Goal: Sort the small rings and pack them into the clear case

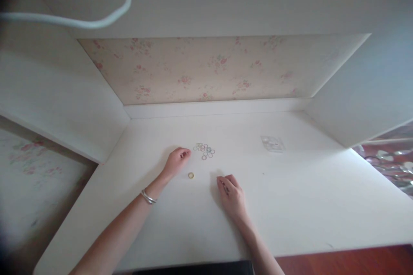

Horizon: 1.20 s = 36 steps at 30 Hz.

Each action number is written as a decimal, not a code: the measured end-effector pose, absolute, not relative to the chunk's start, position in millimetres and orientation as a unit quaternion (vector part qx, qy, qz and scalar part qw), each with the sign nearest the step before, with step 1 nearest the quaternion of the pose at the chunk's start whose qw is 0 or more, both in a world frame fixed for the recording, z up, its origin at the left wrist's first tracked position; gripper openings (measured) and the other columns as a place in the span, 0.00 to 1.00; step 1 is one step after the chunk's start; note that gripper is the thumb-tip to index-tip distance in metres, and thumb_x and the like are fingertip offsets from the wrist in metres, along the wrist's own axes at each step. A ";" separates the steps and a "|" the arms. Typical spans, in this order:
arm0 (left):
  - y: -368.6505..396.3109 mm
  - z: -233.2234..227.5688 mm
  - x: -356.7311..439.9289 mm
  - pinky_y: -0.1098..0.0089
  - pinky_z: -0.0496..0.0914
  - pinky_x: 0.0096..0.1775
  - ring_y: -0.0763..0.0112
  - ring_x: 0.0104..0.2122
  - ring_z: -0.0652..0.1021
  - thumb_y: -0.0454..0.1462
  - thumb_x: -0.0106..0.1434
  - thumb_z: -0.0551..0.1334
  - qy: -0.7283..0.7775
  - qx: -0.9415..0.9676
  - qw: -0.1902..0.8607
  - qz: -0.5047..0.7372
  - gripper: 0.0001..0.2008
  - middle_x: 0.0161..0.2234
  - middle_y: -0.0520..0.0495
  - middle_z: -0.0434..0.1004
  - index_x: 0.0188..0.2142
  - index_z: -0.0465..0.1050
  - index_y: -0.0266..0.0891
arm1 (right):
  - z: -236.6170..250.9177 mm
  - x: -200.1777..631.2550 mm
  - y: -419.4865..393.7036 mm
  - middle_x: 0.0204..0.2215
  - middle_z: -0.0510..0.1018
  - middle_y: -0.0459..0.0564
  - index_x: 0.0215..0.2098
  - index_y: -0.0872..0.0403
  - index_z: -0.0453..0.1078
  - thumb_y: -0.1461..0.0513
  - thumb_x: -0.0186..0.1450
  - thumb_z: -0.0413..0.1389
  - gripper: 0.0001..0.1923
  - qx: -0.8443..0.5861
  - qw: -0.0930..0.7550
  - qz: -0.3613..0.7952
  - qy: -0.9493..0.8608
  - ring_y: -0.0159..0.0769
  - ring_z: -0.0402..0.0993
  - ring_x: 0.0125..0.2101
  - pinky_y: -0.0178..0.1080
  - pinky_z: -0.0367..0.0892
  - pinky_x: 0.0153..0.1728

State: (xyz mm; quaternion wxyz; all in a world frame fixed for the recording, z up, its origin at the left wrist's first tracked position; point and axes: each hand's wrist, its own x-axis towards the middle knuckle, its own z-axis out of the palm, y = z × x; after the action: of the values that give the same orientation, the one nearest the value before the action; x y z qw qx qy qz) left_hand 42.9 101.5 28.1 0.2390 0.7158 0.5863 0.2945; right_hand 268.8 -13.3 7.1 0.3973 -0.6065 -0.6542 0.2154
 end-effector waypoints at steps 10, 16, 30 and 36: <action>159.3 23.1 70.4 0.71 0.65 0.40 0.69 0.37 0.74 0.39 0.62 0.56 0.621 0.741 0.181 0.179 0.11 0.42 0.46 0.73 0.40 0.75 0.42 | 8.5 270.5 -7.6 0.31 0.71 0.49 0.37 0.53 0.73 0.55 0.67 0.46 0.16 -0.602 0.404 0.238 -0.646 0.29 0.68 0.26 0.32 0.63 0.27; 162.0 26.0 69.9 0.72 0.65 0.41 0.70 0.38 0.74 0.40 0.63 0.55 0.615 0.756 0.175 0.137 0.11 0.42 0.47 0.72 0.38 0.76 0.44 | 8.4 271.1 -4.7 0.31 0.72 0.50 0.36 0.52 0.74 0.54 0.67 0.46 0.17 -0.609 0.397 0.242 -0.643 0.29 0.67 0.25 0.32 0.63 0.26; 173.5 34.1 70.5 0.70 0.65 0.38 0.65 0.35 0.75 0.37 0.56 0.58 0.582 0.781 0.202 0.106 0.09 0.36 0.43 0.78 0.30 0.78 0.41 | 11.8 270.4 -4.9 0.30 0.72 0.50 0.35 0.52 0.74 0.53 0.67 0.45 0.19 -0.614 0.386 0.235 -0.647 0.30 0.67 0.24 0.32 0.63 0.25; 176.0 35.3 69.1 0.70 0.65 0.35 0.64 0.30 0.76 0.32 0.50 0.59 0.582 0.767 0.246 0.108 0.07 0.27 0.42 0.79 0.23 0.77 0.39 | 13.2 270.9 -5.0 0.31 0.72 0.50 0.36 0.52 0.74 0.54 0.68 0.44 0.19 -0.612 0.372 0.234 -0.658 0.30 0.68 0.26 0.32 0.63 0.27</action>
State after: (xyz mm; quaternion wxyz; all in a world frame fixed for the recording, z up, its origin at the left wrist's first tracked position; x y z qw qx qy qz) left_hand 69.1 176.0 35.3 0.2462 0.7674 0.5821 0.1080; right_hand 270.9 -5.0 13.2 0.3719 -0.6116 -0.6578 0.2342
